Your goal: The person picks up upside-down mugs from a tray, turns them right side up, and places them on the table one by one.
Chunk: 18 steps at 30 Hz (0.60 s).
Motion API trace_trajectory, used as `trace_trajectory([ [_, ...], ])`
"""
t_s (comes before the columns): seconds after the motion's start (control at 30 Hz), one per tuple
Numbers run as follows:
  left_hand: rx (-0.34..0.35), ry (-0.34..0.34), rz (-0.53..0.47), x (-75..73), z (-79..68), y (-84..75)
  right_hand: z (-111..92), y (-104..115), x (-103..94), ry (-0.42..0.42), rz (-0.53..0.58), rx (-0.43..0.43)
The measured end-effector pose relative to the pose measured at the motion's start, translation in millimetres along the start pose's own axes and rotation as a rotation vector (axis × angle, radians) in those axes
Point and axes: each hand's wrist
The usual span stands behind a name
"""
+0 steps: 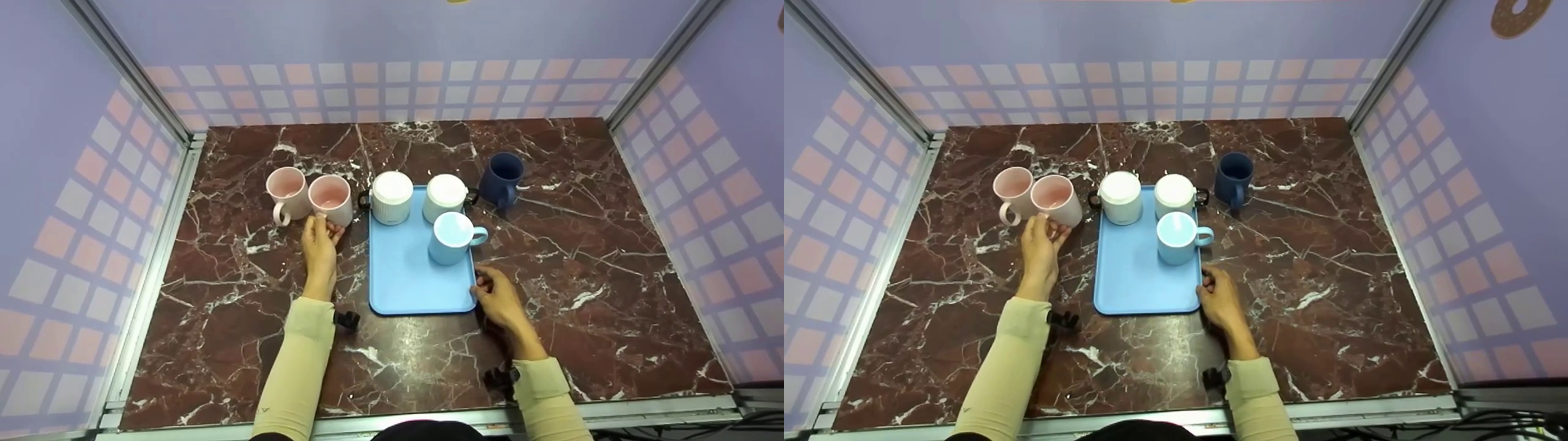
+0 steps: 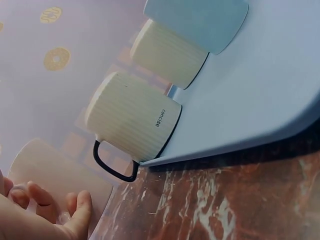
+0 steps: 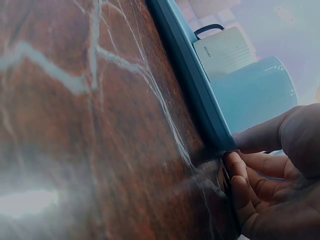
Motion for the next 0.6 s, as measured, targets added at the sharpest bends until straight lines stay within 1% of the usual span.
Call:
trace_trajectory([
  [0.33,-0.049,0.033,-0.049,-0.7,16.5,8.9,0,1,-0.3,-0.005,0.016,0.007],
  [0.6,-0.09,0.034,-0.07,-2.9,27.9,15.6,0,-1,0.3,-0.004,0.027,-0.014],
])
Point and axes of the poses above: each hand's wrist, its own z-axis towards the middle knuckle, its own x-axis out of the palm, y = z × x, and after that the axes turned 7 degrees about y, right-handed
